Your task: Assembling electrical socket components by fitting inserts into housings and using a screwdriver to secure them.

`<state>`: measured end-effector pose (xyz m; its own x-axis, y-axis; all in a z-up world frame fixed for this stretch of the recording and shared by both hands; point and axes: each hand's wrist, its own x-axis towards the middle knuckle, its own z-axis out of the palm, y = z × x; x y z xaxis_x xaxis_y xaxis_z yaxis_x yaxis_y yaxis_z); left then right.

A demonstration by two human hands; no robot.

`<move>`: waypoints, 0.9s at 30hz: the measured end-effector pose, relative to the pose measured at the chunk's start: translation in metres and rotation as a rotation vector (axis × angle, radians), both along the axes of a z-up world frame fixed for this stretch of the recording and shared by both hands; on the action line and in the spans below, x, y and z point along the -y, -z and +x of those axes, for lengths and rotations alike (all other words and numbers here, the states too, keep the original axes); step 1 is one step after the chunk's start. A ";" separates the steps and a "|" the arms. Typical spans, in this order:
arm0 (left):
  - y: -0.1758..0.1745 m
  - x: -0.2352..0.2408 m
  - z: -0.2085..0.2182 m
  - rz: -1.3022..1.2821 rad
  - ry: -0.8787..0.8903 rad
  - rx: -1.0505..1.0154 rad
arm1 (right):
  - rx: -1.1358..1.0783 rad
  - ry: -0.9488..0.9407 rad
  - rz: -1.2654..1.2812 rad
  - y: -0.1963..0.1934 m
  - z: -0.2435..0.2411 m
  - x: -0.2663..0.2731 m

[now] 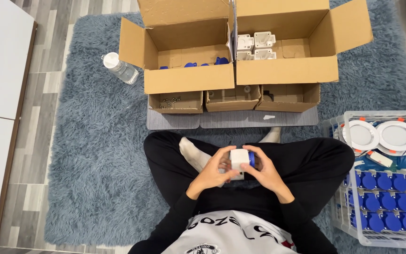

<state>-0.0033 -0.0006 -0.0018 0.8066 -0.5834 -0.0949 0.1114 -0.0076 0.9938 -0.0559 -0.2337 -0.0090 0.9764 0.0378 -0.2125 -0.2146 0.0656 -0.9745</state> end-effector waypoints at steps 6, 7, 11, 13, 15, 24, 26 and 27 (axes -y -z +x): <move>-0.010 0.005 0.000 0.004 -0.046 -0.003 | 0.169 -0.104 0.127 -0.011 0.000 -0.002; -0.012 0.005 0.001 0.004 -0.045 -0.004 | 0.169 -0.103 0.127 -0.011 -0.001 -0.002; -0.034 0.007 0.005 0.004 -0.083 0.193 | 0.004 -0.108 0.226 -0.012 -0.006 0.003; -0.045 0.007 0.006 0.015 -0.076 0.285 | -0.079 -0.104 0.182 -0.010 -0.007 0.003; -0.048 0.008 0.006 -0.022 -0.017 0.345 | -0.179 -0.029 0.115 -0.006 -0.005 0.000; -0.050 0.008 0.006 0.171 0.132 -0.006 | 0.191 -0.022 0.121 -0.013 -0.008 0.002; -0.031 0.011 0.008 0.128 0.162 -0.058 | 0.246 -0.020 0.099 -0.012 -0.007 0.004; -0.021 0.012 0.007 0.086 0.188 -0.113 | 0.298 -0.021 0.079 -0.011 -0.009 0.005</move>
